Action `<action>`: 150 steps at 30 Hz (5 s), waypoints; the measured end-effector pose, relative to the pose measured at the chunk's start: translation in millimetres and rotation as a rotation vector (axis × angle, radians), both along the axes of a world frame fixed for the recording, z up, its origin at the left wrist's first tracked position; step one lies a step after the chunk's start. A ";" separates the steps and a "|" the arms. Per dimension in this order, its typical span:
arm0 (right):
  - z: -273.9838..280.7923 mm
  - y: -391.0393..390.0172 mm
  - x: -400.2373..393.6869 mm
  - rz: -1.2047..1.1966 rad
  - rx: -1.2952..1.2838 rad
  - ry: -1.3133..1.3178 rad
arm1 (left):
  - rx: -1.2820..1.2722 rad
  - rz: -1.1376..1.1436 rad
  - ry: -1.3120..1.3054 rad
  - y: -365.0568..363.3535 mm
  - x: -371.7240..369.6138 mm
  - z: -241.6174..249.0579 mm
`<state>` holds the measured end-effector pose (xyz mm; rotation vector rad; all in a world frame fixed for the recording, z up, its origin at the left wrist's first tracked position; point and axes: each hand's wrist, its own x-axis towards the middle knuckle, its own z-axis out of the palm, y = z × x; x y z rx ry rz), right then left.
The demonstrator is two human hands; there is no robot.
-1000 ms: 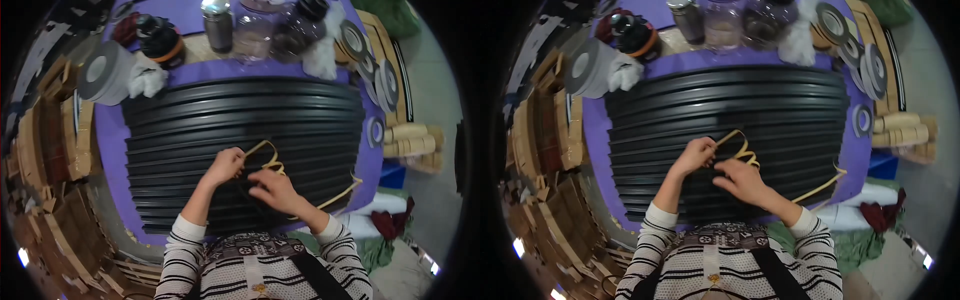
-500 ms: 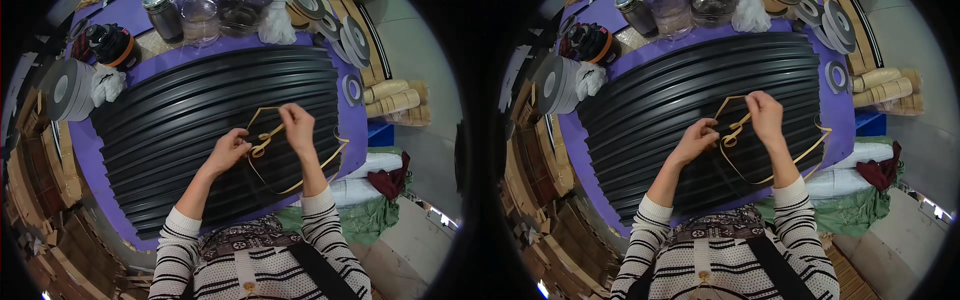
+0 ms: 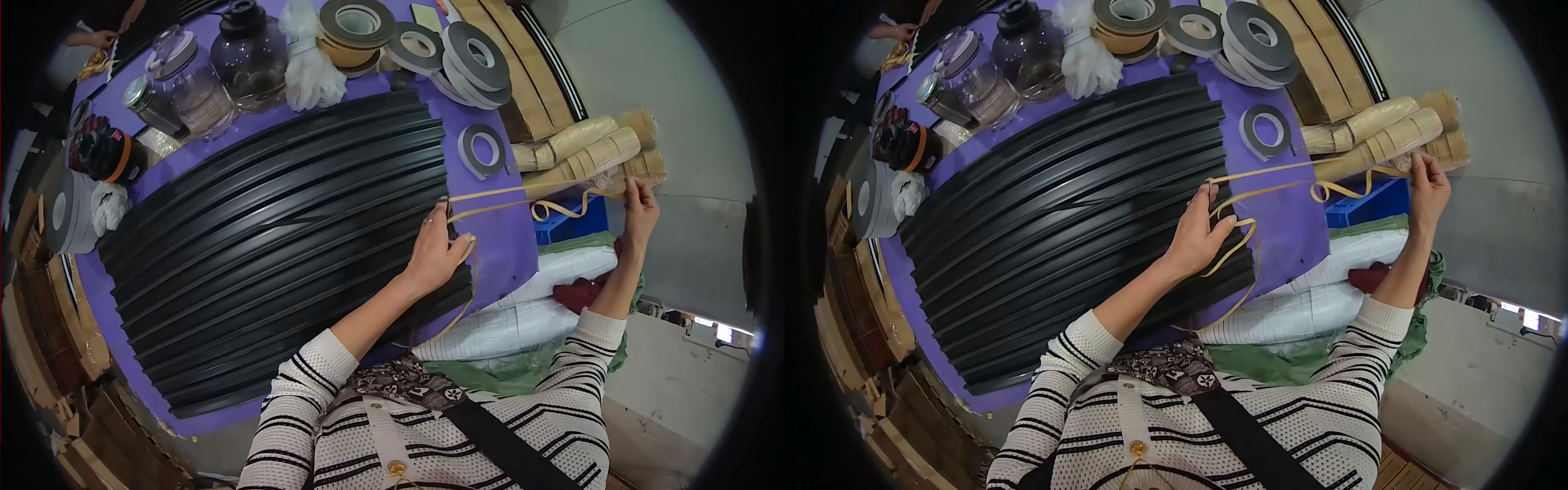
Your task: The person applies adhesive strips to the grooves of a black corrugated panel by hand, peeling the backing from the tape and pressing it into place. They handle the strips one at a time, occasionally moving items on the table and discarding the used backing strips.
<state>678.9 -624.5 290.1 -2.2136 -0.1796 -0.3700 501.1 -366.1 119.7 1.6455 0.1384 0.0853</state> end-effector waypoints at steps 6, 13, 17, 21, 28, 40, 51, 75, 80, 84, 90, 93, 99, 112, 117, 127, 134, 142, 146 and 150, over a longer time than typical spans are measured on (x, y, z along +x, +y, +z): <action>4.1 -109.1 76.1 -0.405 -0.943 0.237 | -0.084 -0.115 0.009 -31.5 48.2 8.1; -78.1 196.9 -33.7 1.009 -0.907 -0.038 | 0.277 0.090 -0.418 -82.2 81.9 -44.9; -131.5 188.5 -16.9 1.041 -0.661 0.515 | 0.134 -0.403 -0.059 -26.2 59.1 -27.5; -148.7 182.9 -16.4 0.772 -0.123 0.892 | 0.235 -0.059 -0.051 77.5 -18.7 -52.2; -217.5 164.7 -4.0 0.534 0.019 0.787 | 1.087 0.613 0.146 241.3 -129.6 -91.3; -249.9 158.1 11.4 0.401 -0.189 0.424 | 0.661 0.571 0.243 267.3 -144.5 -110.4; -253.8 155.5 23.2 0.415 -0.192 0.568 | 0.628 0.569 0.217 266.6 -143.8 -109.3; -246.8 156.1 26.3 0.534 -0.399 0.354 | 0.657 0.325 -0.067 1.1 139.5 -108.7; -251.2 157.4 29.2 0.606 -0.499 0.258 | 0.754 0.335 0.011 1.9 144.1 -111.3; -257.4 154.6 18.2 0.610 -0.372 0.164 | 0.708 0.442 0.026 -3.5 146.2 -109.7; -206.7 176.7 -6.7 0.539 0.574 0.615 | 0.632 0.406 -0.056 3.3 140.6 -106.6; -177.8 217.4 -13.0 0.573 0.798 0.829 | 0.238 0.392 -0.288 35.8 124.5 -98.2; -161.0 275.3 -25.8 0.674 1.107 1.128 | -0.507 0.230 0.172 99.6 44.3 -39.2; -61.5 250.4 -13.8 0.755 1.667 0.476 | 0.569 0.571 -0.071 189.4 -48.5 -6.5; -19.9 159.4 65.3 0.784 1.973 0.426 | 0.477 0.783 0.070 282.4 -111.5 -14.9; 111.0 -35.8 167.8 -0.127 0.645 -0.380 | 0.244 1.138 0.224 315.6 -155.9 -29.4; 100.1 339.4 -25.3 0.567 0.046 -0.365 | -0.011 -0.527 -0.379 111.4 -86.2 55.3; -103.1 562.8 -241.6 1.169 -0.044 0.828 | 0.865 0.992 0.278 420.6 -297.5 -70.4; -196.1 638.2 -326.9 1.249 0.027 1.053 | 0.832 1.117 0.389 473.9 -351.8 -121.4; -214.6 685.5 -371.5 1.270 -0.202 0.904 | 0.496 1.199 0.333 472.9 -349.0 -121.3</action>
